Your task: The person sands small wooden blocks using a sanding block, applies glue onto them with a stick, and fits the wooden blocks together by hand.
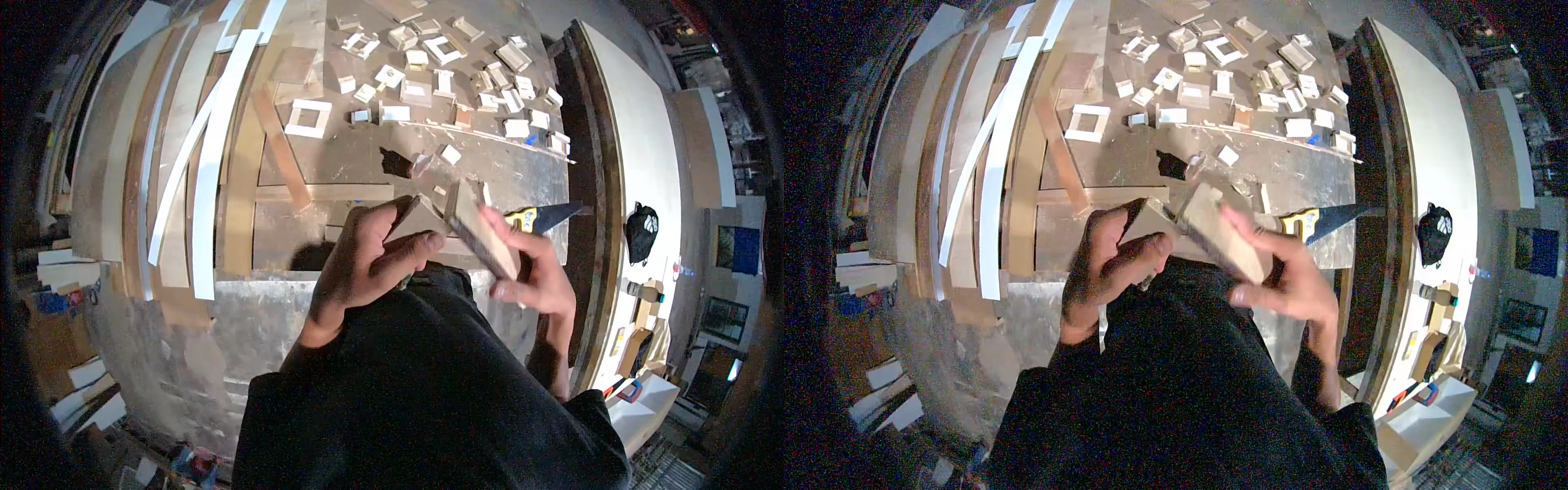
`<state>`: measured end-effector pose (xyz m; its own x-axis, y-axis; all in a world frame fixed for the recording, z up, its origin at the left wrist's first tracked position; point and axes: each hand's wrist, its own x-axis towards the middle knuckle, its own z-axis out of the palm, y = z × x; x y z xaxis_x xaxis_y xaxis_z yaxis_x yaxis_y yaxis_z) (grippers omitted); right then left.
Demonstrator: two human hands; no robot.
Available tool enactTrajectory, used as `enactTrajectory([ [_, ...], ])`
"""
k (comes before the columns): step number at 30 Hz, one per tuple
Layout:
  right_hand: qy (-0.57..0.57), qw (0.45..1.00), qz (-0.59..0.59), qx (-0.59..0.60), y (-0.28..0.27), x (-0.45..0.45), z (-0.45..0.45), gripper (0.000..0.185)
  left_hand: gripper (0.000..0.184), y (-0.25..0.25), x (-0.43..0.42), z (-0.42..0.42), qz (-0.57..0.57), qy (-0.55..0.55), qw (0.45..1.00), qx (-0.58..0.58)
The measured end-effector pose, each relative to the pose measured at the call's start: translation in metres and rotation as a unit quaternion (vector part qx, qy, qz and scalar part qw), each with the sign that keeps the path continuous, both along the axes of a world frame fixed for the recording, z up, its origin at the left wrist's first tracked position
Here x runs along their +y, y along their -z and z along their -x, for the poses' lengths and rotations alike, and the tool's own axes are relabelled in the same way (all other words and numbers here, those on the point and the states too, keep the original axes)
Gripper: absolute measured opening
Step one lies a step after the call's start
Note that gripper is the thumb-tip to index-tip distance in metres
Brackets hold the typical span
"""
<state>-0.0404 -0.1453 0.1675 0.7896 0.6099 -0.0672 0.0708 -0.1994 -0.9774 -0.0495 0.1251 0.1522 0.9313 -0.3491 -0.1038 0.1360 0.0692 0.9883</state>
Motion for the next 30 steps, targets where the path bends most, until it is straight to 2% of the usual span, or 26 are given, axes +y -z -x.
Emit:
enactTrajectory([
  [1, 0.039, 0.998, 0.044, -0.011, 0.002, -0.002, 0.0, 0.083, 0.027, 0.001, -0.003, -0.002, 0.013, 0.013, 0.999, 0.033],
  [2, 0.061, 0.994, 0.091, 0.001, -0.002, -0.005, -0.001, 0.087, 0.026, 0.001, -0.009, -0.001, 0.047, -0.009, 0.999, 0.015],
  [3, 0.065, 0.994, 0.091, -0.002, -0.007, -0.003, 0.0, 0.087, 0.026, 0.0, -0.011, -0.002, 0.047, -0.005, 0.999, 0.012],
  [4, 0.099, 0.995, 0.024, 0.015, -0.011, 0.0, 0.003, 0.088, 0.026, -0.002, -0.014, 0.0, 0.051, -0.021, 0.998, 0.024],
  [6, 0.06, 0.995, -0.035, -0.072, -0.006, -0.003, 0.004, 0.092, 0.026, -0.002, -0.015, 0.003, 0.055, -0.038, 0.997, 0.036],
  [7, 0.045, 0.991, -0.062, -0.106, -0.006, 0.006, 0.006, 0.09, 0.025, 0.002, -0.015, 0.003, 0.058, -0.037, 0.998, 0.005],
  [9, 0.055, 0.994, 0.011, -0.091, 0.001, 0.01, 0.007, 0.087, 0.025, 0.001, -0.014, 0.002, 0.061, -0.034, 0.997, -0.029],
  [10, 0.081, 0.993, 0.089, -0.018, -0.004, 0.011, 0.001, 0.086, 0.023, -0.004, -0.013, 0.003, 0.062, -0.043, 0.997, 0.011],
  [11, 0.103, 0.986, 0.134, -0.002, -0.005, 0.01, -0.004, 0.083, 0.022, -0.007, -0.013, 0.005, 0.063, -0.054, 0.995, 0.053],
  [12, 0.122, 0.976, 0.179, 0.016, -0.005, 0.009, -0.008, 0.081, 0.022, -0.003, -0.013, 0.006, 0.067, -0.062, 0.995, 0.025],
  [13, 0.116, 0.977, 0.177, 0.015, 0.004, 0.008, -0.008, 0.081, 0.022, -0.003, -0.012, 0.006, 0.066, -0.069, 0.995, 0.024],
  [15, 0.131, 0.985, -0.106, -0.041, 0.019, 0.007, 0.001, 0.077, 0.023, -0.007, -0.013, 0.007, 0.001, -0.076, 0.997, -0.006],
  [16, 0.056, 0.997, -0.057, 0.003, 0.004, 0.002, 0.002, 0.077, 0.024, 0.0, -0.018, 0.007, 0.035, -0.101, 0.994, -0.027],
  [17, -0.001, 0.987, -0.154, -0.043, 0.017, 0.008, 0.002, 0.078, 0.024, -0.001, -0.016, 0.008, 0.035, -0.099, 0.994, -0.027],
  [19, 0.013, 0.999, -0.009, 0.029, 0.005, 0.004, -0.002, 0.077, 0.022, -0.005, -0.011, 0.01, -0.075, -0.092, 0.991, -0.06],
  [20, 0.015, 0.999, -0.008, 0.027, 0.006, 0.0, -0.004, 0.077, 0.022, -0.002, -0.013, 0.01, 0.001, -0.111, 0.991, -0.077],
  [21, 0.041, 0.997, -0.006, 0.069, 0.01, -0.005, -0.006, 0.078, 0.022, -0.001, -0.014, 0.009, 0.002, -0.112, 0.991, -0.078],
  [23, 0.058, 0.992, -0.005, 0.111, 0.013, -0.005, -0.007, 0.079, 0.022, 0.0, -0.014, 0.008, -0.135, -0.157, 0.95, -0.234],
  [24, 0.07, 0.978, -0.089, 0.175, 0.013, -0.004, 0.001, 0.082, 0.024, -0.01, -0.016, 0.01, -0.173, -0.146, 0.952, -0.207],
  [27, 0.068, 0.982, -0.11, 0.141, 0.015, 0.015, 0.008, 0.088, 0.025, -0.006, -0.016, 0.01, -0.234, -0.145, 0.923, -0.269],
  [28, 0.087, 0.982, -0.085, 0.144, 0.018, 0.014, 0.007, 0.091, 0.024, -0.013, -0.017, 0.01, -0.234, -0.144, 0.935, -0.222],
  [30, 0.122, 0.985, -0.034, 0.116, 0.035, 0.008, 0.002, 0.092, 0.023, -0.006, -0.015, 0.009, -0.213, -0.147, 0.937, -0.236],
])
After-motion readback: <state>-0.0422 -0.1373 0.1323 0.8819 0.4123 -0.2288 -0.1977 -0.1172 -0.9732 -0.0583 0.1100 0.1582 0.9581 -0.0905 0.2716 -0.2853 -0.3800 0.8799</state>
